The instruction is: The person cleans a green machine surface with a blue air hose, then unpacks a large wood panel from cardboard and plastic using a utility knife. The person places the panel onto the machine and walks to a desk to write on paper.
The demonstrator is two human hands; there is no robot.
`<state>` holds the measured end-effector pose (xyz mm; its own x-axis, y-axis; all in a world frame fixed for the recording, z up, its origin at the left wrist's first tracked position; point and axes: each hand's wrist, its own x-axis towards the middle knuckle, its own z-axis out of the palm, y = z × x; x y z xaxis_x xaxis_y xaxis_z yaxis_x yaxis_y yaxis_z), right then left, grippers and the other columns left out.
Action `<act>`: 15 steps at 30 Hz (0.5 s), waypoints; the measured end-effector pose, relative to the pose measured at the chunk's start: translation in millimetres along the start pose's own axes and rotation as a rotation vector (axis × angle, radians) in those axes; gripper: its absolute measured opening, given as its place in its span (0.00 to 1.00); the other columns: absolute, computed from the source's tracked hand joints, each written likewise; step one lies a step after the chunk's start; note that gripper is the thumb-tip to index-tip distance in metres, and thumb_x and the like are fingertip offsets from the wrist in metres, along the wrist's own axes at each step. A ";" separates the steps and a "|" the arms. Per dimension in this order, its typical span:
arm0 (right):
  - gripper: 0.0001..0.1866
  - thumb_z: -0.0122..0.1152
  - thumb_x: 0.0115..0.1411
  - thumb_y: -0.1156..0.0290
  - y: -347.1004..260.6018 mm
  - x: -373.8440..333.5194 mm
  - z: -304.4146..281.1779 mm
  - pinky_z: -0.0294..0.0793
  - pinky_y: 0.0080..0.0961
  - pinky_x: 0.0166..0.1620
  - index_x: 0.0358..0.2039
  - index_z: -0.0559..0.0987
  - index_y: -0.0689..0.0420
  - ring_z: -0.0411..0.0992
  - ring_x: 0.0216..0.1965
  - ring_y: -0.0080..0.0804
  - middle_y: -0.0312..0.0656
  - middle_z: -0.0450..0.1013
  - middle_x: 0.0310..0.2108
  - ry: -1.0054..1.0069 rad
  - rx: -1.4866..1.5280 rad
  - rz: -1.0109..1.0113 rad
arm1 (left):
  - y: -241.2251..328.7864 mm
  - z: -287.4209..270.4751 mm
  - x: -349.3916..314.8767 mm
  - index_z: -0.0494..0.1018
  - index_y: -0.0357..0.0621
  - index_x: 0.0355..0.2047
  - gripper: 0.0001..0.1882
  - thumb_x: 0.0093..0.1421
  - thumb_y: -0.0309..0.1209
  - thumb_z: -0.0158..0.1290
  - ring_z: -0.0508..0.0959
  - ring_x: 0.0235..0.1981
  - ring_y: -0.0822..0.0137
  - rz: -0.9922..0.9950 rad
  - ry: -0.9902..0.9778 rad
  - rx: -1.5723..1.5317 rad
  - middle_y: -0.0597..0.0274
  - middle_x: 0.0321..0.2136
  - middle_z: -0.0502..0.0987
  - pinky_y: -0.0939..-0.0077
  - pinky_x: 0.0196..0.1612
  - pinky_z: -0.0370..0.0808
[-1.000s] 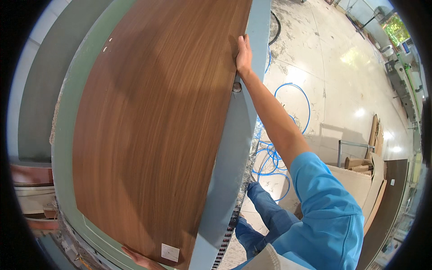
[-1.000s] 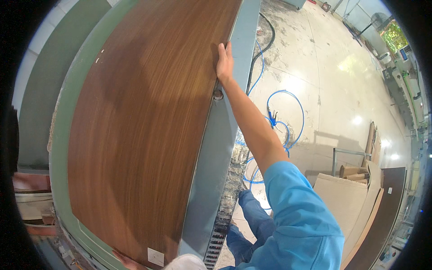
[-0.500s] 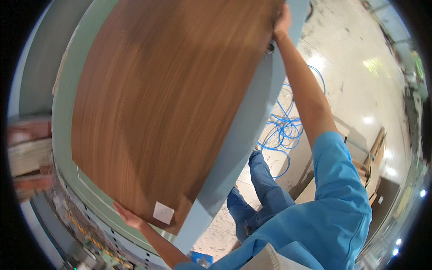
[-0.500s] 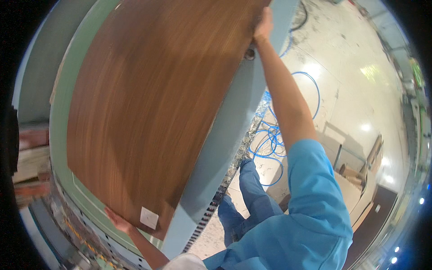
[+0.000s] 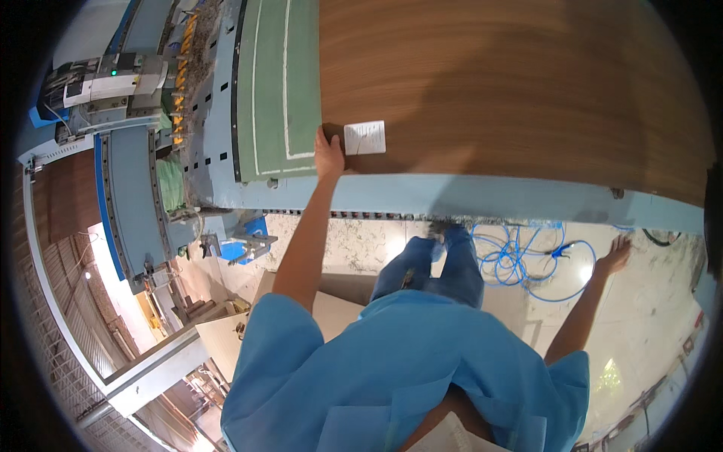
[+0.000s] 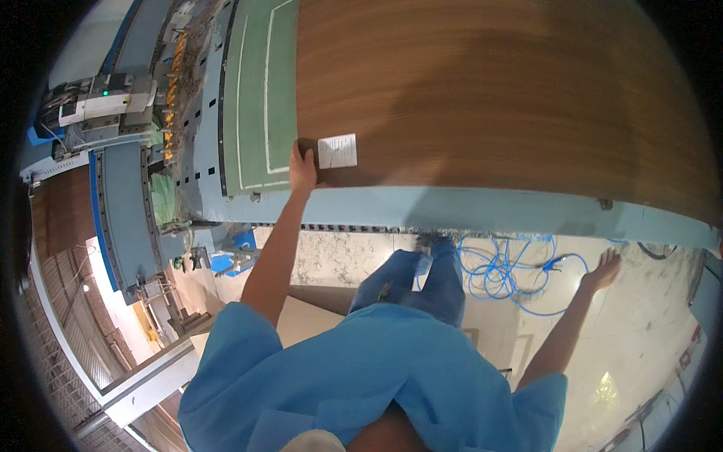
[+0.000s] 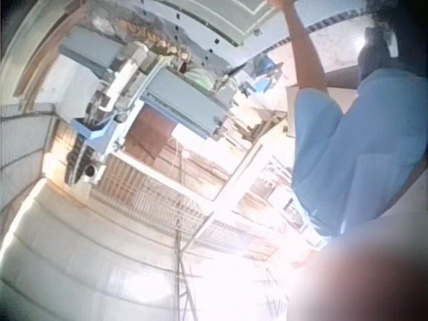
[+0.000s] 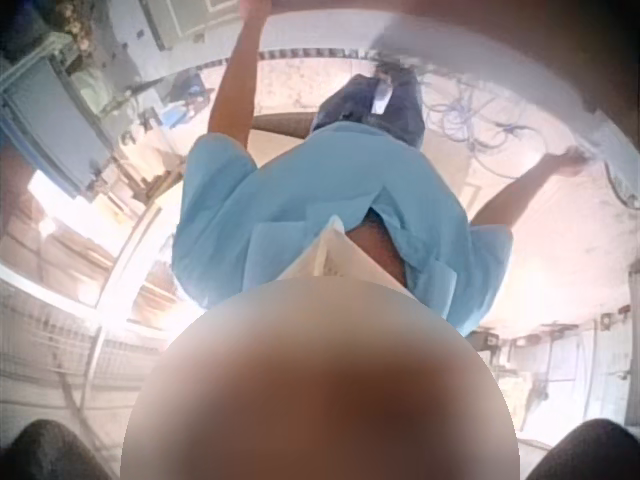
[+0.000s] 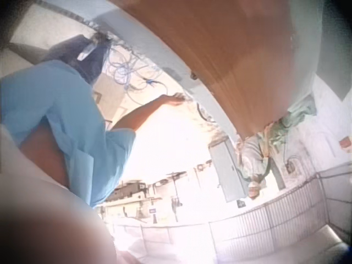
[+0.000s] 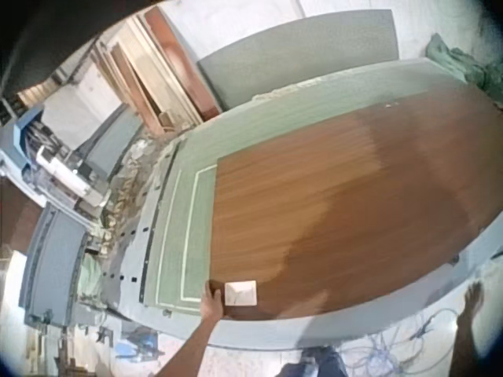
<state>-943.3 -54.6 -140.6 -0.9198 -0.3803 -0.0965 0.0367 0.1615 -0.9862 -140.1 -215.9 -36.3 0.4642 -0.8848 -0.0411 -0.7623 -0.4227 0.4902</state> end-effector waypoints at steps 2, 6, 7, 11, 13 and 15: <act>0.27 0.54 0.66 0.61 19.8 -62.4 -66.9 0.76 0.40 0.57 0.56 0.72 0.72 0.73 0.56 0.50 0.57 0.73 0.55 -0.012 -0.059 0.061 | 7.0 9.8 -15.3 0.53 0.35 0.68 0.31 0.69 0.35 0.45 0.61 0.65 0.39 0.043 0.089 0.097 0.37 0.64 0.61 0.54 0.68 0.59; 0.21 0.53 0.66 0.67 46.0 -121.0 -178.3 0.80 0.36 0.48 0.54 0.74 0.69 0.78 0.47 0.43 0.52 0.76 0.50 0.133 -0.225 0.415 | 29.9 29.9 -63.5 0.57 0.36 0.66 0.29 0.68 0.33 0.47 0.61 0.66 0.40 0.318 0.239 0.318 0.39 0.64 0.62 0.48 0.67 0.58; 0.22 0.51 0.66 0.64 44.1 -125.7 -197.6 0.79 0.35 0.47 0.53 0.74 0.67 0.78 0.46 0.40 0.49 0.77 0.50 0.175 -0.096 0.480 | 38.0 27.8 -83.7 0.60 0.36 0.64 0.27 0.67 0.32 0.49 0.61 0.66 0.41 0.369 0.213 0.185 0.40 0.65 0.62 0.48 0.67 0.58; 0.11 0.53 0.64 0.66 -7.6 -117.9 -197.3 0.76 0.24 0.31 0.40 0.79 0.57 0.76 0.28 0.29 0.39 0.77 0.29 0.224 -0.158 0.370 | 125.6 31.4 -145.6 0.69 0.37 0.58 0.22 0.63 0.27 0.54 0.68 0.62 0.44 0.533 0.034 -0.313 0.43 0.59 0.70 0.54 0.63 0.65; 0.11 0.54 0.65 0.63 -58.0 -83.2 -151.4 0.73 0.20 0.30 0.36 0.79 0.57 0.74 0.26 0.25 0.37 0.75 0.28 0.106 -0.140 0.170 | 181.9 36.1 -161.4 0.73 0.39 0.53 0.17 0.64 0.29 0.52 0.73 0.57 0.48 0.564 -0.185 -0.450 0.48 0.54 0.75 0.58 0.60 0.68; 0.13 0.54 0.65 0.61 -119.2 -36.1 -98.4 0.71 0.20 0.32 0.35 0.79 0.58 0.74 0.28 0.22 0.38 0.75 0.28 -0.145 -0.354 0.027 | 240.5 59.1 -169.5 0.76 0.42 0.50 0.14 0.65 0.31 0.53 0.77 0.53 0.49 0.658 -0.277 -0.567 0.51 0.49 0.79 0.59 0.57 0.71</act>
<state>-952.9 29.4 -6.3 -0.8544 -0.4927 -0.1649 -0.1007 0.4683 -0.8778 -428.7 -179.2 37.1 -0.1668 -0.9596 0.2264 -0.4651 0.2791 0.8401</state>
